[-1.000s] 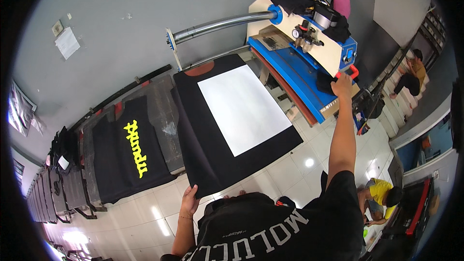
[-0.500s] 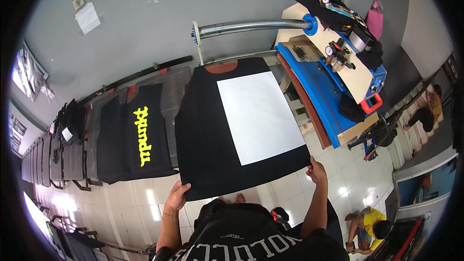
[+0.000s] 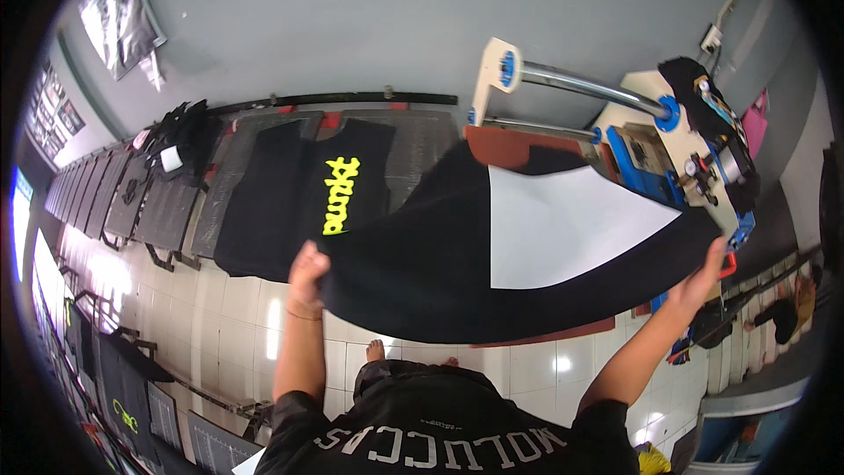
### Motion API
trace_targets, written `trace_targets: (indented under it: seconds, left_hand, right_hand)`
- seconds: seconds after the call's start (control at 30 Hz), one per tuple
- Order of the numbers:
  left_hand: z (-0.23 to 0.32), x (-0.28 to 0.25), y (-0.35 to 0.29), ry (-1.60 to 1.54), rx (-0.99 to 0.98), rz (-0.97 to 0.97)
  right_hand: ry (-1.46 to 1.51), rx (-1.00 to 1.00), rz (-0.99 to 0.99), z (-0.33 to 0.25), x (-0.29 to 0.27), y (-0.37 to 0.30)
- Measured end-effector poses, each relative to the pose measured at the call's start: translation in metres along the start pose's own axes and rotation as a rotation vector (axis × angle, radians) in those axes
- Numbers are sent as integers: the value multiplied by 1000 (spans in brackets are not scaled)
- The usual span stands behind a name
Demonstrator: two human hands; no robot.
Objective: The person places black shirt panels onto printing boards, covers them with paper sheets, and operates a heat press machine to apply the logo design. They also move between multiple boards to process different garment pieces.
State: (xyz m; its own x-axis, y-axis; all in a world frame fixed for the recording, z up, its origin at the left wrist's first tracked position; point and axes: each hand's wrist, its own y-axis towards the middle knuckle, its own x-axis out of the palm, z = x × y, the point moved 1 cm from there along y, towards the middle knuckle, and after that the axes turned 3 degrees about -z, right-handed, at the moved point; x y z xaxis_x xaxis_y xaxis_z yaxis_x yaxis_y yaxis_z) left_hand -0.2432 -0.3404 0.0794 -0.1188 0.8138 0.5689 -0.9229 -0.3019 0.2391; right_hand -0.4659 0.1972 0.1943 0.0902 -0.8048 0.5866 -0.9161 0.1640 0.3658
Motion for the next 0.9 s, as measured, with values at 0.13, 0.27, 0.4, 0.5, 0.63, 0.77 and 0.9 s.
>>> trace_targets:
  seconds: [0.13, 0.27, 0.4, 0.5, 0.63, 0.77, 0.9]
  left_hand:
    - [160, -29, 30, 76, 336, 154]
    - [292, -124, 84, 312, 448, 314]
    - [334, -233, 162, 448, 251, 524]
    - [343, -304, 201, 493, 161, 644]
    - [389, -356, 242, 505, 237, 550]
    - [436, -343, 208, 422, 388, 399]
    - [433, -351, 122, 375, 346, 462]
  right_hand:
    - [132, -58, -321, -4, 169, 26]
    - [39, 32, -379, 107, 329, 47]
    - [-120, 284, -459, 248, 413, 63]
    - [-164, 369, -423, 330, 464, 47]
    - [-90, 201, -415, 344, 514, 51]
    - [10, 59, -523, 285, 540, -6]
    - [-29, 107, -422, 256, 500, -101]
